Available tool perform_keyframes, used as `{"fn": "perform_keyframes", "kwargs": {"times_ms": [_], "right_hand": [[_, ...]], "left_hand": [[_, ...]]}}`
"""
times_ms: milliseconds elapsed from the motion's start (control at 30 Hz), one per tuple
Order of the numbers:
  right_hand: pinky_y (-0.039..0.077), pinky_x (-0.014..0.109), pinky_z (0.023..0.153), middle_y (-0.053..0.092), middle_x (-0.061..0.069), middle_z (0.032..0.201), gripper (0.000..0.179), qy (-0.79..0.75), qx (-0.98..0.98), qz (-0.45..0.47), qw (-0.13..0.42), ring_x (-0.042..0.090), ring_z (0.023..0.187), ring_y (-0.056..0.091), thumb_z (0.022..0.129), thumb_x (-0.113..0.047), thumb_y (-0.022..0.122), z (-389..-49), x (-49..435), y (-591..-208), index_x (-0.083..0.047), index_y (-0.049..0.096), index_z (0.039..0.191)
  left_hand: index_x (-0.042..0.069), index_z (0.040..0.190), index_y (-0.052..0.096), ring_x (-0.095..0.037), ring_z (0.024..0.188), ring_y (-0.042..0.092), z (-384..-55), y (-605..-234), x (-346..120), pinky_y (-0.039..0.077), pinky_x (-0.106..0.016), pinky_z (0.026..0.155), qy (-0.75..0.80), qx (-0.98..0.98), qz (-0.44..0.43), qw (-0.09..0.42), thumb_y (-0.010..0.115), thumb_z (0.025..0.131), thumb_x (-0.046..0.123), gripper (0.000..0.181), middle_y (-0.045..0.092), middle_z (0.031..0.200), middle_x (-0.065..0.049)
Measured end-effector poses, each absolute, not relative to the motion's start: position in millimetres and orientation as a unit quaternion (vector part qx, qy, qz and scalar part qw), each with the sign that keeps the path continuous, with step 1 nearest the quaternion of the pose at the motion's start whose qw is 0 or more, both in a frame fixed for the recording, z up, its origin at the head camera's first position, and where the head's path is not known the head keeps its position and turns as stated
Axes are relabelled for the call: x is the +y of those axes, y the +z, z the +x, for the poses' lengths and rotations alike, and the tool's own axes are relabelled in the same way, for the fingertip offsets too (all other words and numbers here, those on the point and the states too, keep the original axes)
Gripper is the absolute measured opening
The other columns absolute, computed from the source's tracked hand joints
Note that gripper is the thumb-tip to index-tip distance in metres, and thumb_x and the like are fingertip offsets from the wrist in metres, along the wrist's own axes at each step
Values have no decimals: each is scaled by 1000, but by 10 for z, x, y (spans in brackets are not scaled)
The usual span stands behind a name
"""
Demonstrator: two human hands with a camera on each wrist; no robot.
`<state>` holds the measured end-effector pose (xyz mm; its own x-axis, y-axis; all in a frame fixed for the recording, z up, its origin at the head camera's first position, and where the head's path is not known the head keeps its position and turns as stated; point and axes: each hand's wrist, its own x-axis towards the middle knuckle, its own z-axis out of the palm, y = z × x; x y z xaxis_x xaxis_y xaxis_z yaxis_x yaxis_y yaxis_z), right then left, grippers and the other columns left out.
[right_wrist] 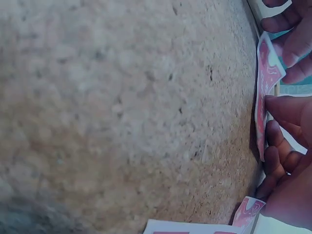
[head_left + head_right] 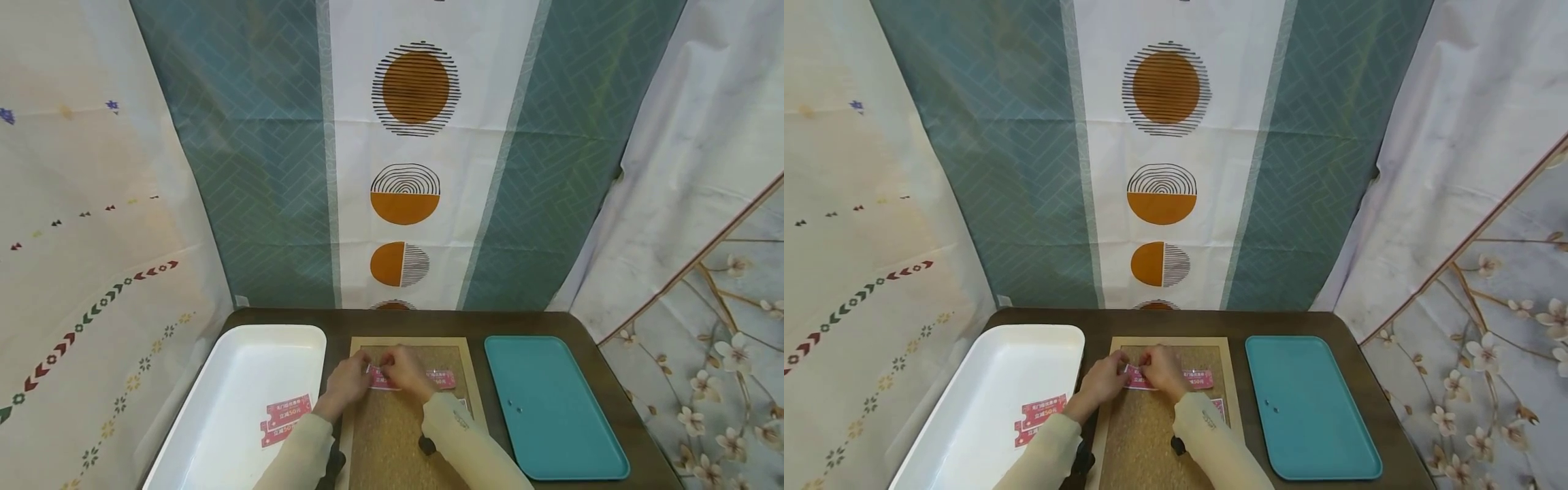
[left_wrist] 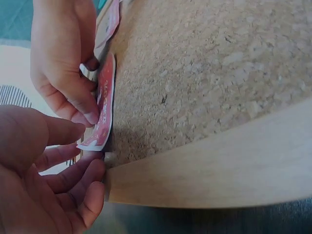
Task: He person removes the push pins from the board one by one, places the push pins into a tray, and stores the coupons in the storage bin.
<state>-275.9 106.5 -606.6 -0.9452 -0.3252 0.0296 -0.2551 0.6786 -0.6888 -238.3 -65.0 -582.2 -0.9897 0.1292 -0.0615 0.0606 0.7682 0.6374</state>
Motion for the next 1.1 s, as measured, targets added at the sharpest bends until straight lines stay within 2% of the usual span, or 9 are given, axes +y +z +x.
{"fn": "perform_keyframes", "kwargs": {"times_ms": [100,167,267,333,500,633,733,900,1100], "right_hand": [[51,25,61,69,-3,76,4,-366,917,-151,49,6,65,59,93,-3,74,-2778,1052,-6085,-6,76,92],[51,25,61,67,-4,76,5,-368,916,-147,58,7,66,58,94,-2,74,-2790,1047,-6079,-7,76,92],[50,25,61,65,-5,75,5,-370,916,-139,71,8,66,58,95,-3,73,-2801,1041,-6067,-6,76,93],[49,25,60,65,-4,76,4,-370,915,-138,76,9,66,57,96,-3,73,-2804,1039,-6059,-5,75,93],[46,25,57,64,-4,73,4,-377,912,-136,86,9,64,55,94,-4,75,-2814,1058,-6040,-6,74,90],[44,23,55,63,-3,71,6,-387,906,-141,97,8,61,53,92,-3,75,-2831,1082,-6048,-6,73,87],[43,23,54,62,-3,70,5,-397,901,-141,105,7,60,52,90,-2,75,-2827,1081,-6051,-4,73,88],[42,23,53,62,-1,70,7,-421,890,-125,123,8,60,52,91,1,74,-2812,1075,-6040,-4,72,88],[41,24,53,60,0,70,7,-444,880,-118,121,10,60,51,90,4,73,-2810,1085,-6030,-2,70,89]], "left_hand": [[6,125,66,-27,79,65,-2403,-5849,-639,54,-43,65,344,936,60,44,73,95,13,31,75,111,-19],[4,127,65,-33,90,71,-2415,-5855,-629,59,-50,76,355,932,65,39,72,95,9,33,74,117,-23],[1,129,64,-41,104,72,-2430,-5869,-611,58,-58,90,368,926,73,35,70,95,5,35,72,123,-26],[0,128,64,-41,105,71,-2435,-5875,-603,57,-60,93,378,922,75,39,69,95,3,34,72,123,-26],[3,117,68,-33,95,67,-2452,-5910,-604,59,-57,89,382,920,77,45,70,95,2,23,73,116,-22],[5,111,69,-27,86,62,-2465,-5940,-613,56,-47,77,388,917,74,48,72,93,1,19,73,111,-19],[5,111,70,-27,85,61,-2451,-5950,-623,54,-44,75,397,914,67,54,73,92,1,19,73,112,-19],[5,110,70,-28,88,63,-2448,-5961,-626,57,-48,79,406,910,59,59,73,92,1,19,73,113,-19],[6,112,70,-25,85,61,-2467,-5956,-615,56,-44,75,416,906,43,71,73,94,3,19,69,99,-12]]}}
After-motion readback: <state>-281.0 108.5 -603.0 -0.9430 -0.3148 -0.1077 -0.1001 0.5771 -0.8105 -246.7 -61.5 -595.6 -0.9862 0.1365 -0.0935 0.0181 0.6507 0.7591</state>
